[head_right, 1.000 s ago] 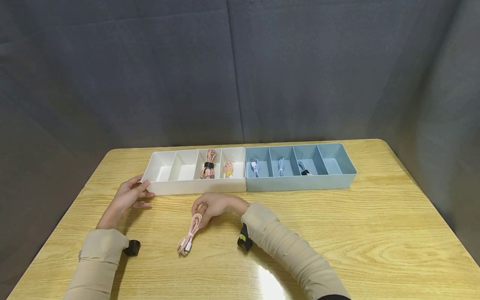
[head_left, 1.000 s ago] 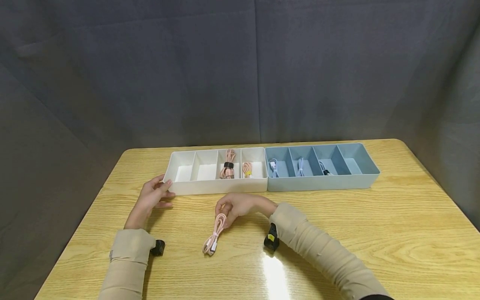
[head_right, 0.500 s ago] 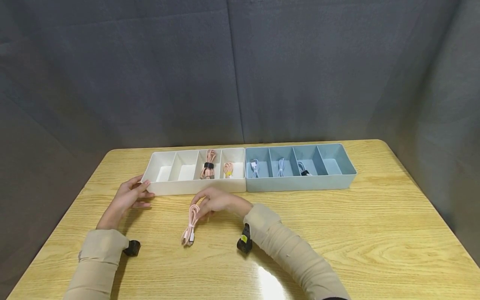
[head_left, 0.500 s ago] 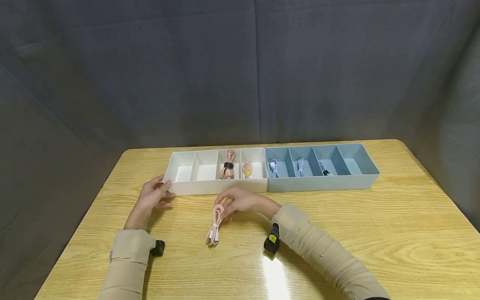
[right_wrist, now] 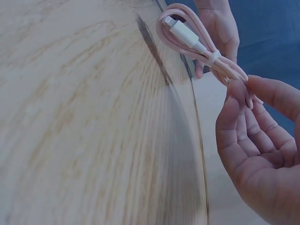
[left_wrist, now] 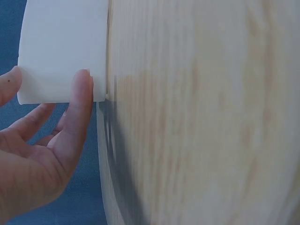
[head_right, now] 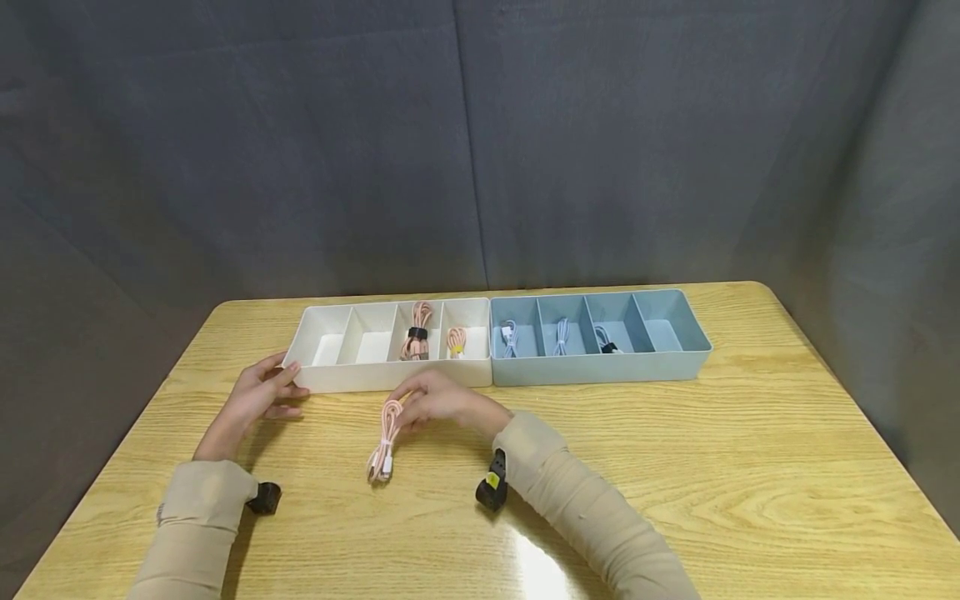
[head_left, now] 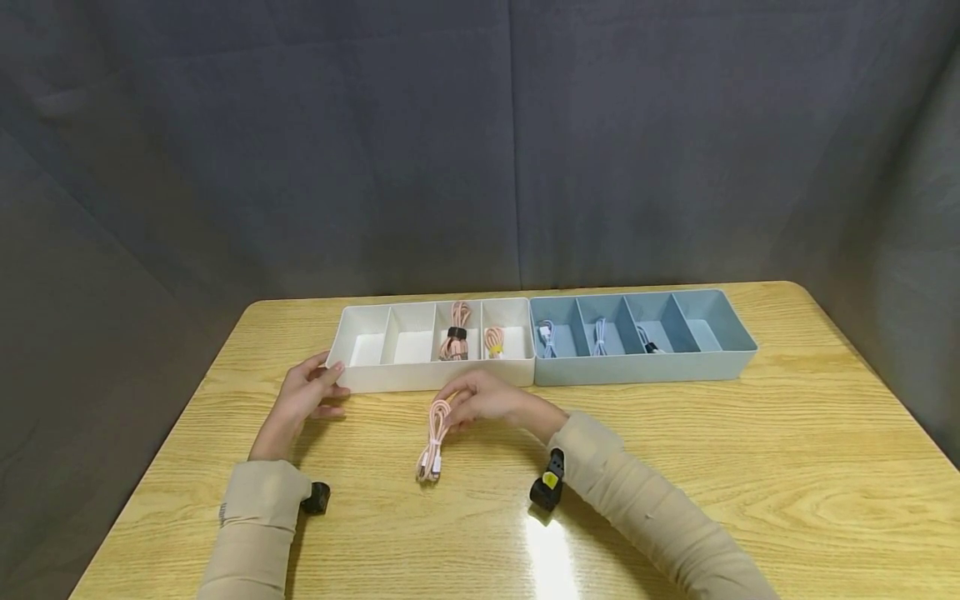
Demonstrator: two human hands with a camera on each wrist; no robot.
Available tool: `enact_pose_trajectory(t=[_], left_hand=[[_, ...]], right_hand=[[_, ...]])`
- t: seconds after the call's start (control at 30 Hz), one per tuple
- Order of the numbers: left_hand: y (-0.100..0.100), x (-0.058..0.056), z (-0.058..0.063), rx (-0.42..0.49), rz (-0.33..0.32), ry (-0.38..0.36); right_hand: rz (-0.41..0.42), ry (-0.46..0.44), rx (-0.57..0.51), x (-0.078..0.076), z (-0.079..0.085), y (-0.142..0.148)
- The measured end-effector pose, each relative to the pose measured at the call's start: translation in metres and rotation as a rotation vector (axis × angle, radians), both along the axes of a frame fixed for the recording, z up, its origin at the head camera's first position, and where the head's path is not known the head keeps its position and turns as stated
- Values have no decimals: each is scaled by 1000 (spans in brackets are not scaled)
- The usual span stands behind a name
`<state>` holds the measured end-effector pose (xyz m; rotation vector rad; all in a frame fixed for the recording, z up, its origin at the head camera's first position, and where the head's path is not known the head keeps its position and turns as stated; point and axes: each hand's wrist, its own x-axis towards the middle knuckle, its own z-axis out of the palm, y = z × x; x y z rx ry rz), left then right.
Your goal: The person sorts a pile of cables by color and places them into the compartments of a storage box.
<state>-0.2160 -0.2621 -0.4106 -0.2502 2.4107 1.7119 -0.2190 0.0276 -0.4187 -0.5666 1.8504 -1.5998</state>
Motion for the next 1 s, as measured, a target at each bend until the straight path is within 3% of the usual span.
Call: enact_pose_trajectory(t=[0.47, 0.63, 1.0], left_hand=[[-4, -1, -5, 37, -29, 49], [-2, 0, -2, 29, -7, 26], [-1, 0, 2, 14, -17, 0]], right_hand=[[-64, 12, -96, -4, 15, 10], [-79, 6, -147, -7, 24, 11], [-231, -29, -210, -22, 35, 3]])
